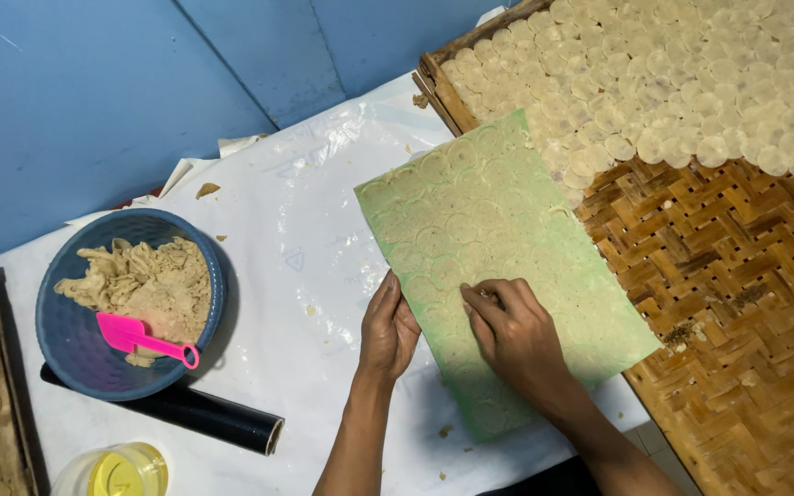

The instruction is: Peeling thin circles of dough from a template sheet and arranging them onto a bamboo drying tray.

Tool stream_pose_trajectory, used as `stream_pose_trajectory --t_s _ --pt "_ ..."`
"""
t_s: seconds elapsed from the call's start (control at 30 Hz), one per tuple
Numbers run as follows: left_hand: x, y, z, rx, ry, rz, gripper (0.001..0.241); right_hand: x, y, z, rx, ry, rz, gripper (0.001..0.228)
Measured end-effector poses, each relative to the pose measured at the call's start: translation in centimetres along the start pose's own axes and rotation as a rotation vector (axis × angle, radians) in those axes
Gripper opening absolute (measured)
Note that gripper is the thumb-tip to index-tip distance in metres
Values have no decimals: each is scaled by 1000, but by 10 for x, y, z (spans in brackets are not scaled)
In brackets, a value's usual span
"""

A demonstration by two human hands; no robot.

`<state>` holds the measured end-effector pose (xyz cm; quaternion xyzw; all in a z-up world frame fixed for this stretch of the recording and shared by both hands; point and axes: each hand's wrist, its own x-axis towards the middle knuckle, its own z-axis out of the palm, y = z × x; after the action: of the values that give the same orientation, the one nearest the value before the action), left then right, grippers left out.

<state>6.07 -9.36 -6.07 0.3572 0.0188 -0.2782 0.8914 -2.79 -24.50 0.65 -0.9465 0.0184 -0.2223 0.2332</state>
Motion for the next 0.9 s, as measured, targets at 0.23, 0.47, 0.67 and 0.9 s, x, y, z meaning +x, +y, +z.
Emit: stream_pose_trajectory --t_s 0.23,0.47,0.67,0.9 --pt "-2 2 4 -3 17 -5 54 2 -1 0 77 -27 79 18" --pt "-2 2 4 19 17 1 55 4 7 0 221 -136 177 13" --pt "-1 -3 0 45 9 12 56 4 4 -8 227 -124 142 17" --pt "-1 -4 -1 81 16 21 57 2 7 -9 157 -150 107 11"
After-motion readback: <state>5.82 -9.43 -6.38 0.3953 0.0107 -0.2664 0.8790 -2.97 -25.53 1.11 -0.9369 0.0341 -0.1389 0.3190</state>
